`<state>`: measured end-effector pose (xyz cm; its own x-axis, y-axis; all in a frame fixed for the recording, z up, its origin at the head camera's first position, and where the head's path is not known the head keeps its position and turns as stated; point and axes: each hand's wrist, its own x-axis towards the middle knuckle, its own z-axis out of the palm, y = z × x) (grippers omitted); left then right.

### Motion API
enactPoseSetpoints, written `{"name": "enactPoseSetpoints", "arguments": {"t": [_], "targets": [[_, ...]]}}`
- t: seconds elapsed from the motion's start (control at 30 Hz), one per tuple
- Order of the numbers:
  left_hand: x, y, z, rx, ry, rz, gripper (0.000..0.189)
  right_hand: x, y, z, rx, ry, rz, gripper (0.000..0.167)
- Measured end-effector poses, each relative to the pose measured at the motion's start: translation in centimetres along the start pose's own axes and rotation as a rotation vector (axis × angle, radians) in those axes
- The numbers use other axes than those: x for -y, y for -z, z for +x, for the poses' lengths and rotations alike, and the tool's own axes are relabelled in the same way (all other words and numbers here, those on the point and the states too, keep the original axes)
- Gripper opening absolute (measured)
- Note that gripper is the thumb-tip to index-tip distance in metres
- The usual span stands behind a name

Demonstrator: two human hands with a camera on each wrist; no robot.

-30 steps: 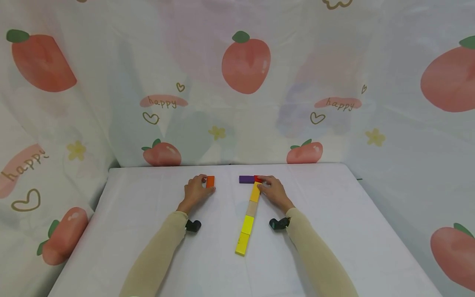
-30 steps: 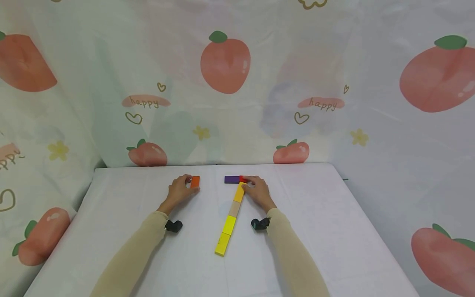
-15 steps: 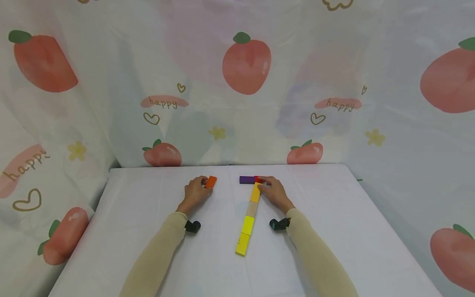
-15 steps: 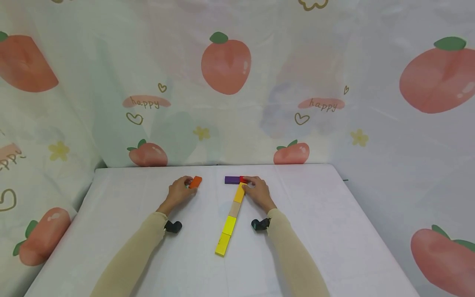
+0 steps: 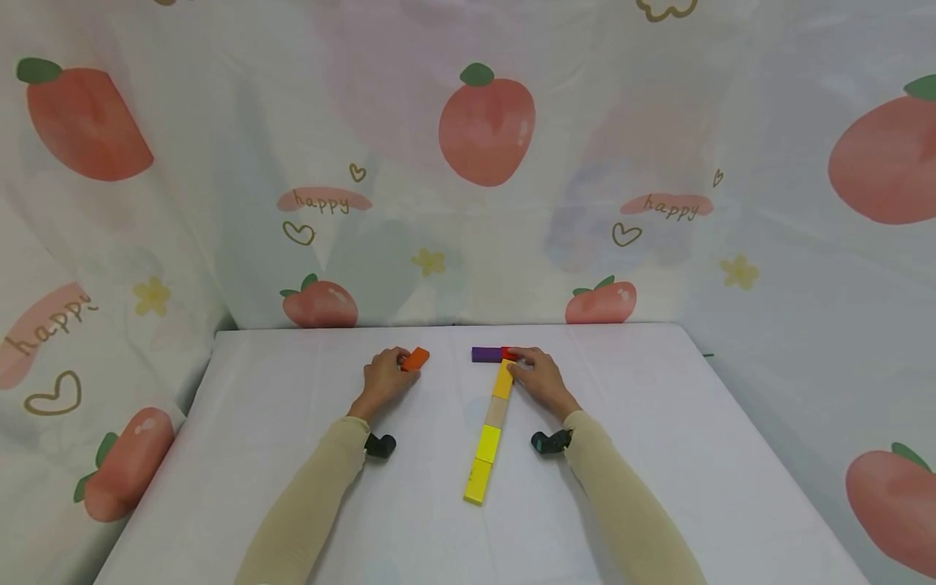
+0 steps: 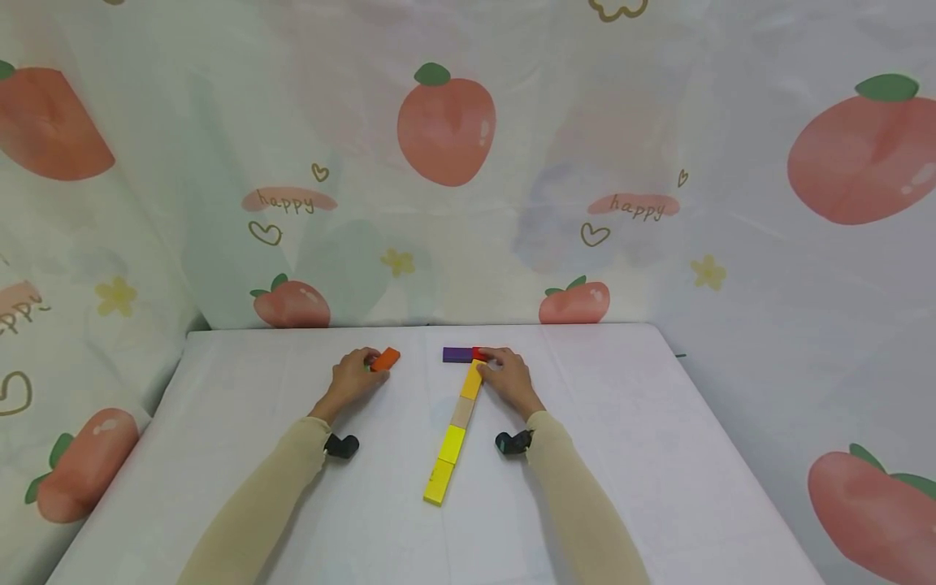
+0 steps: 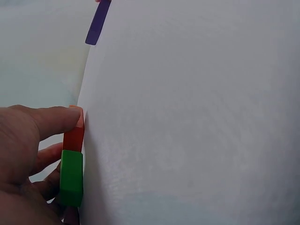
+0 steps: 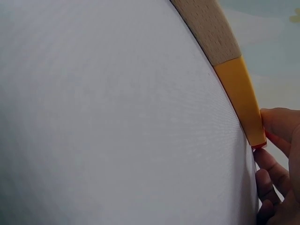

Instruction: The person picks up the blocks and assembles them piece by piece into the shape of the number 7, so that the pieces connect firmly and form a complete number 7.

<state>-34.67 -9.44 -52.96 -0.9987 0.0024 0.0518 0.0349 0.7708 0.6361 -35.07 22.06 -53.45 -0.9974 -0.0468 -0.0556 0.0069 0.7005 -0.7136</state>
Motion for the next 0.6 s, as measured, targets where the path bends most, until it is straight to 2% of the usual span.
{"name": "enactPoseSetpoints", "arguments": {"t": [0.27,0.6], "targets": [[0.14,0.16,-0.04,-0.009,-0.01,-0.059,0.039,-0.15,-0.06,0.07,0.0,-0.003,0.002,0.044],[0.13,0.49,0.11,-0.014,-0.104,-0.231,0.039,-0.22,-0.09,0.16,0.002,-0.005,0.003,0.044]]}}
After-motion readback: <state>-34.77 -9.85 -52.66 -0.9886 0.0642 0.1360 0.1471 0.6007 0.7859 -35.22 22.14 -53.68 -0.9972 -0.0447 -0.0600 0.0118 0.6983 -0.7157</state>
